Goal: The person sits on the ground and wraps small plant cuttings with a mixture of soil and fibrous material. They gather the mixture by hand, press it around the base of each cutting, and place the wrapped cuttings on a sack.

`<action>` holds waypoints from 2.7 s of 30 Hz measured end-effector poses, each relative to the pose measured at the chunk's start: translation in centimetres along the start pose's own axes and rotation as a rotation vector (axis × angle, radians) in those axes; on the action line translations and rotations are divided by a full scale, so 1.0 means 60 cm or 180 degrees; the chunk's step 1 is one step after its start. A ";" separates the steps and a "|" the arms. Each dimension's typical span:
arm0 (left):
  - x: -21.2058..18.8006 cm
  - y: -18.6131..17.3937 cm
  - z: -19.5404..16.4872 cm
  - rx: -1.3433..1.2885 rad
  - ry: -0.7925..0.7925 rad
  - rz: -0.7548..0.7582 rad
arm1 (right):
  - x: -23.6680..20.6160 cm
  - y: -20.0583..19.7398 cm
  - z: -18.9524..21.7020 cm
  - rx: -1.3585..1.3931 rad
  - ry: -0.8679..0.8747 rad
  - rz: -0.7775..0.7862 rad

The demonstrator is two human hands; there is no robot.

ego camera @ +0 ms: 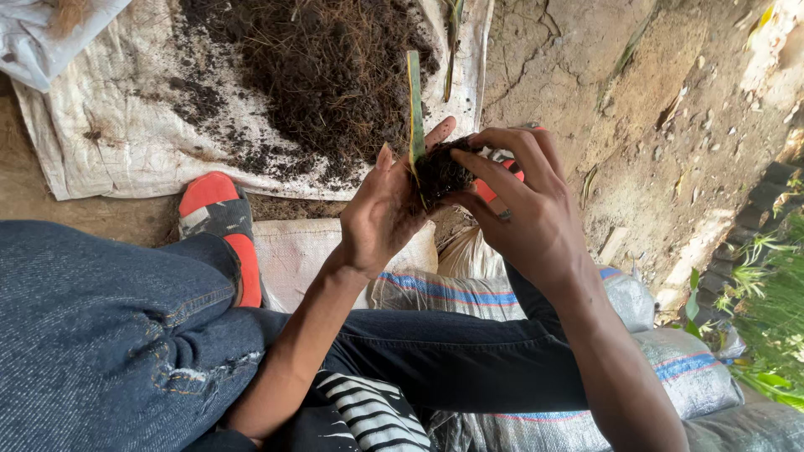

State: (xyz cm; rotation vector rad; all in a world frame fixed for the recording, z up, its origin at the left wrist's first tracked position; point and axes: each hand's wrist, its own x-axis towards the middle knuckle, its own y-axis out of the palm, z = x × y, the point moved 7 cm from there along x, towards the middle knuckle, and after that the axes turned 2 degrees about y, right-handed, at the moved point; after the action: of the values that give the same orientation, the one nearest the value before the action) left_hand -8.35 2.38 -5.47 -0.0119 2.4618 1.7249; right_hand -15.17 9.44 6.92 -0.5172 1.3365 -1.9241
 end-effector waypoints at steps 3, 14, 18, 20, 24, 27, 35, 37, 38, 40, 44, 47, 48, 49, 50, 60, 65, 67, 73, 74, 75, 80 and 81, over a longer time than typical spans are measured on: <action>0.001 0.006 0.004 -0.0139 0.0050 0.0051 | -0.005 -0.003 -0.004 0.0123 0.0044 -0.0068; 0.000 -0.013 0.009 -0.0828 0.0312 0.0186 | -0.002 0.000 0.012 -0.0261 -0.0317 -0.0190; 0.002 -0.040 0.030 -0.0738 0.0334 0.0049 | 0.009 0.007 0.005 -0.0058 -0.0141 -0.0023; 0.000 -0.042 0.028 -0.0817 0.0458 0.0126 | 0.015 0.006 0.000 0.0142 -0.0037 -0.0030; -0.004 -0.048 0.018 -0.0256 0.0419 -0.0184 | 0.024 0.004 -0.016 0.0670 0.0272 -0.0001; 0.003 -0.036 -0.001 -0.0377 0.0625 -0.0098 | 0.032 0.003 -0.025 0.0912 0.0281 0.0057; 0.007 -0.045 -0.002 -0.0678 0.0583 -0.0241 | 0.056 0.021 -0.007 0.0916 -0.0217 0.0327; 0.002 -0.050 0.002 -0.0626 0.0554 -0.0312 | 0.060 0.020 0.005 0.0965 -0.0329 0.0375; 0.001 -0.051 0.002 -0.0564 0.0580 -0.0319 | 0.060 0.017 0.007 0.0960 -0.0288 0.0383; 0.001 -0.052 -0.002 -0.0487 0.0660 -0.0349 | 0.058 0.013 0.003 0.0902 0.0063 0.0324; 0.002 -0.044 -0.017 0.0217 0.0796 -0.0492 | 0.042 0.053 -0.025 0.0949 0.1125 0.0486; -0.003 -0.025 -0.020 0.1124 0.0609 -0.0512 | 0.026 0.122 -0.046 0.2073 0.1639 0.0787; -0.005 -0.018 -0.019 0.1412 0.0514 -0.0507 | 0.021 0.146 -0.052 0.2604 0.1766 0.0866; -0.007 -0.013 -0.016 0.1705 0.0356 -0.0527 | 0.014 0.168 -0.065 0.2986 0.2062 0.0871; -0.008 -0.008 -0.011 0.1996 0.0194 -0.0547 | 0.006 0.189 -0.077 0.3367 0.2363 0.0873; -0.018 0.003 0.000 0.2417 -0.0239 -0.0692 | -0.009 0.227 -0.096 0.3848 0.2192 0.1073; -0.020 0.011 -0.007 0.3025 -0.0345 -0.0812 | -0.003 0.207 -0.098 0.3763 0.2271 0.0968; -0.023 0.019 -0.022 0.2903 -0.0274 -0.0776 | -0.002 0.202 -0.098 0.3888 0.2365 0.0994; -0.048 0.047 -0.097 0.3594 0.0027 -0.1063 | -0.005 0.179 -0.096 0.4148 0.2464 0.1074; -0.053 0.048 -0.109 0.3737 0.0149 -0.1156 | -0.002 0.174 -0.098 0.4143 0.2458 0.1052; -0.056 0.047 -0.118 0.3878 0.0272 -0.1252 | 0.000 0.170 -0.100 0.4139 0.2451 0.1031; -0.038 0.003 -0.121 0.3251 0.1276 -0.1543 | 0.001 0.151 -0.115 0.4519 0.2906 0.0696; -0.036 -0.009 -0.120 0.3460 0.1416 -0.1735 | 0.003 0.146 -0.114 0.4619 0.2867 0.0654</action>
State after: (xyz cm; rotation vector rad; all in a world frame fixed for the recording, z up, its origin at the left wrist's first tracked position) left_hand -6.92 -4.68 -3.31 -0.9079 2.9393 0.0769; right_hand -17.03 11.88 -3.79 1.2248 0.0634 -2.3877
